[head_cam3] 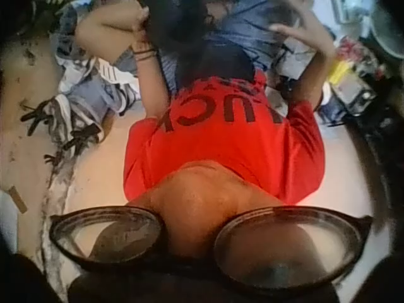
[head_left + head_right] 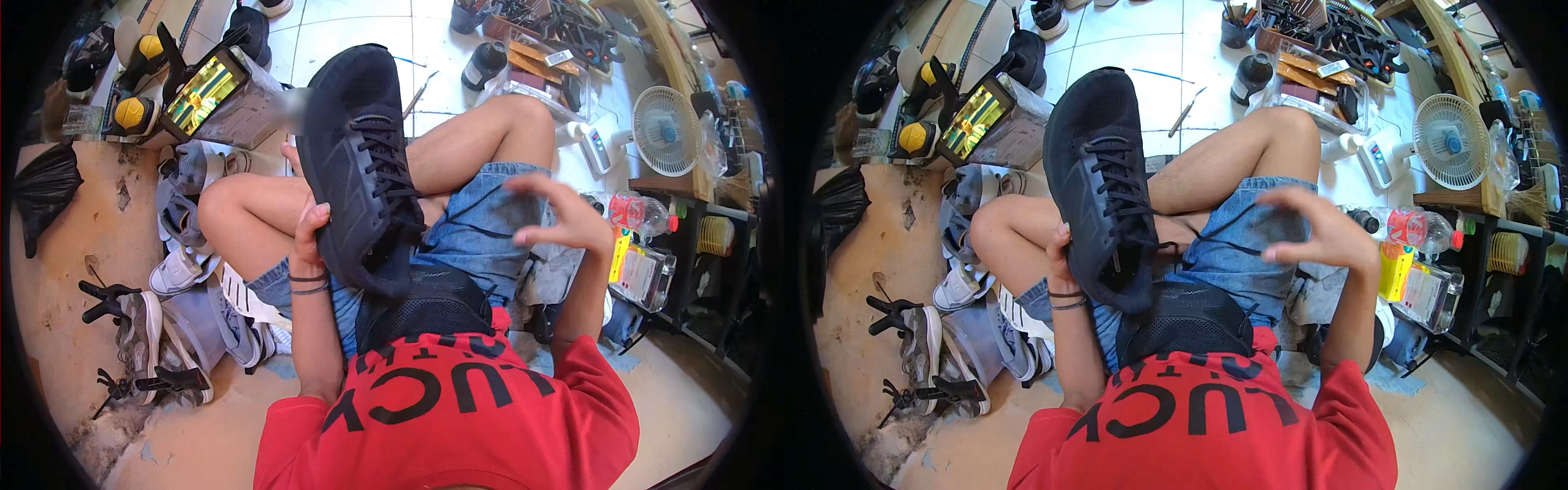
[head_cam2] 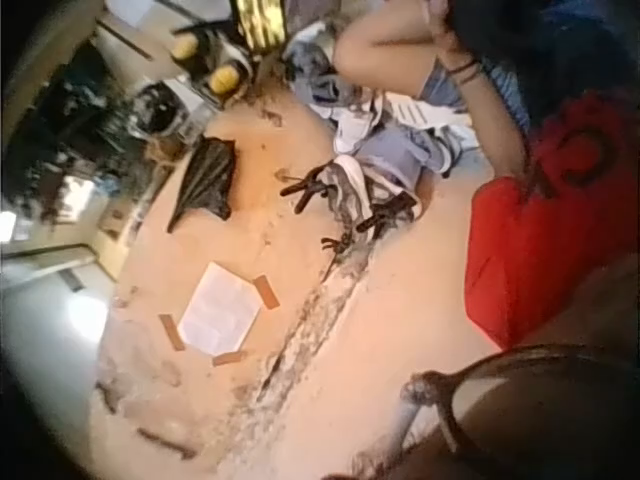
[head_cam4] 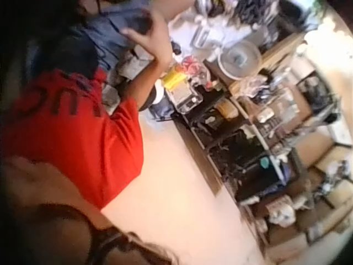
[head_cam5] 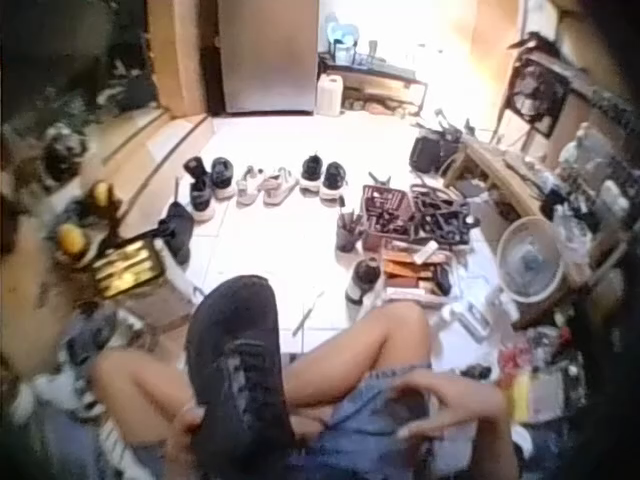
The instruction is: Repairing a black sneaker by applying adhesive to the sole and using a lighter to heat set the bond.
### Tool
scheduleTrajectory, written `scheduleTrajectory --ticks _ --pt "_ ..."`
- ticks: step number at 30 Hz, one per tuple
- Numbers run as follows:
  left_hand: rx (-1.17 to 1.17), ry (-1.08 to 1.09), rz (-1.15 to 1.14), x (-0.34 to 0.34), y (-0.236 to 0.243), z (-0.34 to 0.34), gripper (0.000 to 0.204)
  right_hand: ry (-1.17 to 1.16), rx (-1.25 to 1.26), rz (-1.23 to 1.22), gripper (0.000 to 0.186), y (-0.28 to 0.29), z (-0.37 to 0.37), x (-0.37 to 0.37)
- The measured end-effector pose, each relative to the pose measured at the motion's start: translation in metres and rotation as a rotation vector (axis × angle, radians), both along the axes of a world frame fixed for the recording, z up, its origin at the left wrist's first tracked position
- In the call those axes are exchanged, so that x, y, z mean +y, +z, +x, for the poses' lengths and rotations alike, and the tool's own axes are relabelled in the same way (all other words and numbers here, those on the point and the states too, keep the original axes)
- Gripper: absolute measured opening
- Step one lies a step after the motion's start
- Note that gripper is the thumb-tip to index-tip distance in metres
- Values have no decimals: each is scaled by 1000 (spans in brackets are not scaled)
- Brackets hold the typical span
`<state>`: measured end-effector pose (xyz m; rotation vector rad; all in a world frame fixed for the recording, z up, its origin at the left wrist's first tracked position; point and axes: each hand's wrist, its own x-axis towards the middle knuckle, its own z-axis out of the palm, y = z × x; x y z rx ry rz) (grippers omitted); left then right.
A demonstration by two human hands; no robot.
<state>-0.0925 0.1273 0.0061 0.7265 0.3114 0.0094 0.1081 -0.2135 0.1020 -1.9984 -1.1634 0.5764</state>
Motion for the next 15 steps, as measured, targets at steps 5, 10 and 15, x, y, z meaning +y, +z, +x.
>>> scheduleTrajectory --ticks 5,10,15 --pt "-58 -59 -182 5 -25 -4 85 -128 -67 228 22 38 -13 59" --pt "-25 -61 6 -16 7 8 83 18 -177 388 22 20 -41 133" --pt "32 -63 22 -12 -18 0 83 -26 -67 273 17 0 -46 130"
